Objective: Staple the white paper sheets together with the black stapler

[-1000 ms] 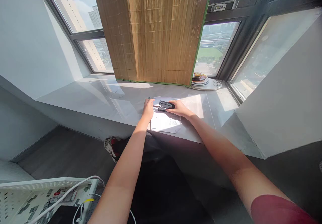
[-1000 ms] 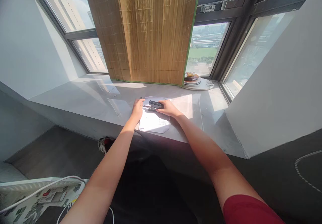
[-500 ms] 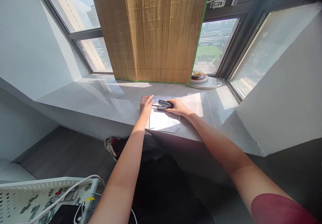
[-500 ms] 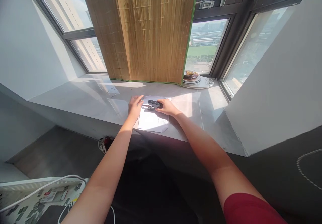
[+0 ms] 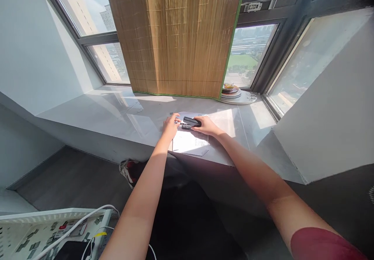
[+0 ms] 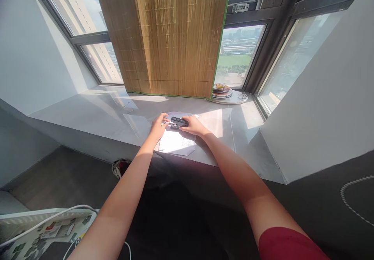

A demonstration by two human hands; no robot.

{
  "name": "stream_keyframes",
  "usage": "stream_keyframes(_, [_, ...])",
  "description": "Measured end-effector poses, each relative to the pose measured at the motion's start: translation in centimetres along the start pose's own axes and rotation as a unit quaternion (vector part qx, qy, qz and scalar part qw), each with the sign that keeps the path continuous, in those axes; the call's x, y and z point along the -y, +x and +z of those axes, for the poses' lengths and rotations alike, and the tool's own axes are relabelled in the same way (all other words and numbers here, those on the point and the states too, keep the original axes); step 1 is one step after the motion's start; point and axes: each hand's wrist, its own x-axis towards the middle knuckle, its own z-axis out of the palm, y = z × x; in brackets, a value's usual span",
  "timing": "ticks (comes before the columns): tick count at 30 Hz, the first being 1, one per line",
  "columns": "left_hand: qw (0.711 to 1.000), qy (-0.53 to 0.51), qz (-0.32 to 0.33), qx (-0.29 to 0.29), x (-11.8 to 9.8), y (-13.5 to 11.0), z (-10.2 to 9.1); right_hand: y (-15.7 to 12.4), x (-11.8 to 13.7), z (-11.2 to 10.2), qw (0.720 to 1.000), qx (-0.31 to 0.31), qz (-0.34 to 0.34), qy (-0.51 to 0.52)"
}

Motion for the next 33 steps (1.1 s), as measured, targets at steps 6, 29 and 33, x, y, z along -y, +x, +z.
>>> stream_keyframes(6, [0.999, 0.036, -0.011, -0.001, -0.3, 0.0, 0.1, 0.1, -0.4, 0.2, 1.0, 0.002, 0.007, -0.003])
stream_keyframes(29, [0.998, -0.034, -0.039, -0.031, 0.2, -0.1, -0.3, 0.2, -0.3, 0.0, 1.0, -0.001, -0.008, -0.012])
stream_keyframes(33, [0.997, -0.067, -0.03, -0.022, 0.7, 0.0, -0.1, 0.2, -0.1, 0.0, 1.0, -0.002, -0.006, -0.014])
